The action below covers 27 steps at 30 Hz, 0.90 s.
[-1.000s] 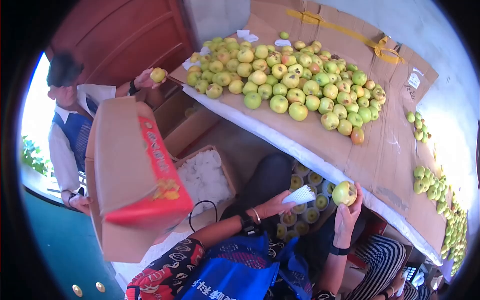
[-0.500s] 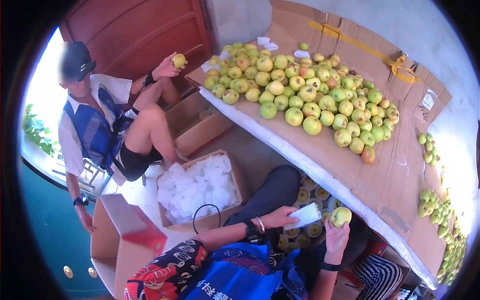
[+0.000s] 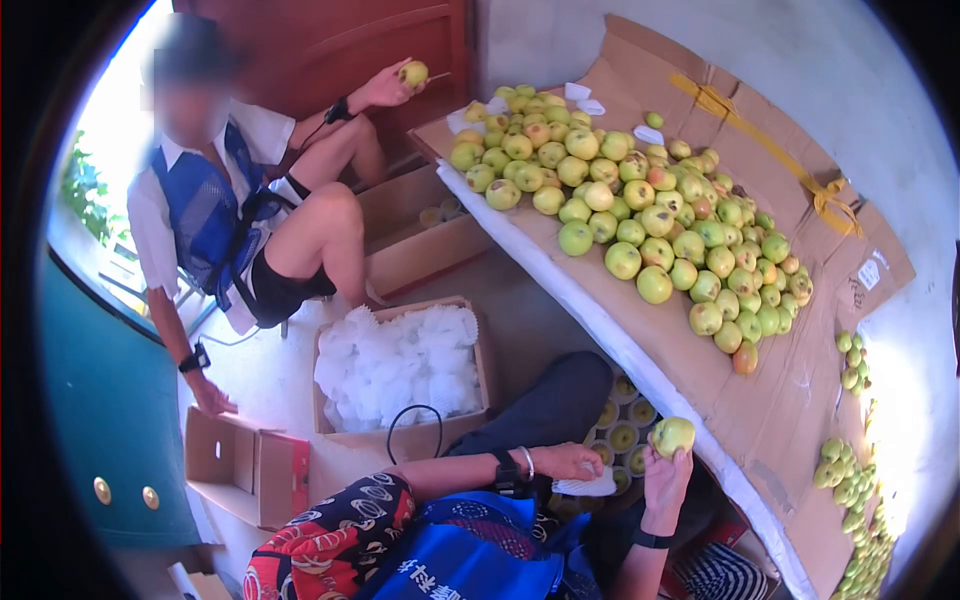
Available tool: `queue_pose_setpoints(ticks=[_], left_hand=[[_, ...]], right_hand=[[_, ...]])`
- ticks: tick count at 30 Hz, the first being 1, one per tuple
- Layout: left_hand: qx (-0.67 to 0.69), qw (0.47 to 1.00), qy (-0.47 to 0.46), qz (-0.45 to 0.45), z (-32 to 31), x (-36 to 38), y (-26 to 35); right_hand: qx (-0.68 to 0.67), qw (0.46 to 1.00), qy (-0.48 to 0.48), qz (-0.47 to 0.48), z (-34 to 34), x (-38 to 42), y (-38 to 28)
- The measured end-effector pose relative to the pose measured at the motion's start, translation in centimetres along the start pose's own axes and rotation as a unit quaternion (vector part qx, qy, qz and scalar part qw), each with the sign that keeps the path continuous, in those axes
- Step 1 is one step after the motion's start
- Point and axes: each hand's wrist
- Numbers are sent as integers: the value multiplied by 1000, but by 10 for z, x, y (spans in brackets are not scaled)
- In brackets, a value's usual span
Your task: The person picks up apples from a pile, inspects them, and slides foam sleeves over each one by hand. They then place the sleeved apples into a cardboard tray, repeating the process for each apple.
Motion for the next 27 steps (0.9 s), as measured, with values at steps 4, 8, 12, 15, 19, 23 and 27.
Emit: queue_pose_setpoints(ticks=[4,8,12,15,19,23,27], left_hand=[[76,997,-19,-28,8,2,2],[56,995,9,-84,33,1,48],[-88,987,18,-133,67,-17,126],[-128,976,103,-145,84,-31,125],[-171,975,103,-95,97,-31,109],[-145,972,145,-112,101,-40,53],[-113,975,180,-73,98,-39,21]], right_hand=[[123,991,-7,48,-42,-35,-19],[143,987,-37,63,-81,-70,-50],[232,963,-95,96,-140,-95,-106],[250,956,-123,86,-180,-132,-117],[293,943,-146,64,-230,-180,-97],[391,906,-144,82,-261,-245,-44],[484,853,-152,122,-310,-295,6]])
Point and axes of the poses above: each hand's wrist, its own x-axis away from the middle knuckle, its own z-axis out of the back of the hand, y = z × x, and after that the axes turned 10 degrees about -z, right-handed
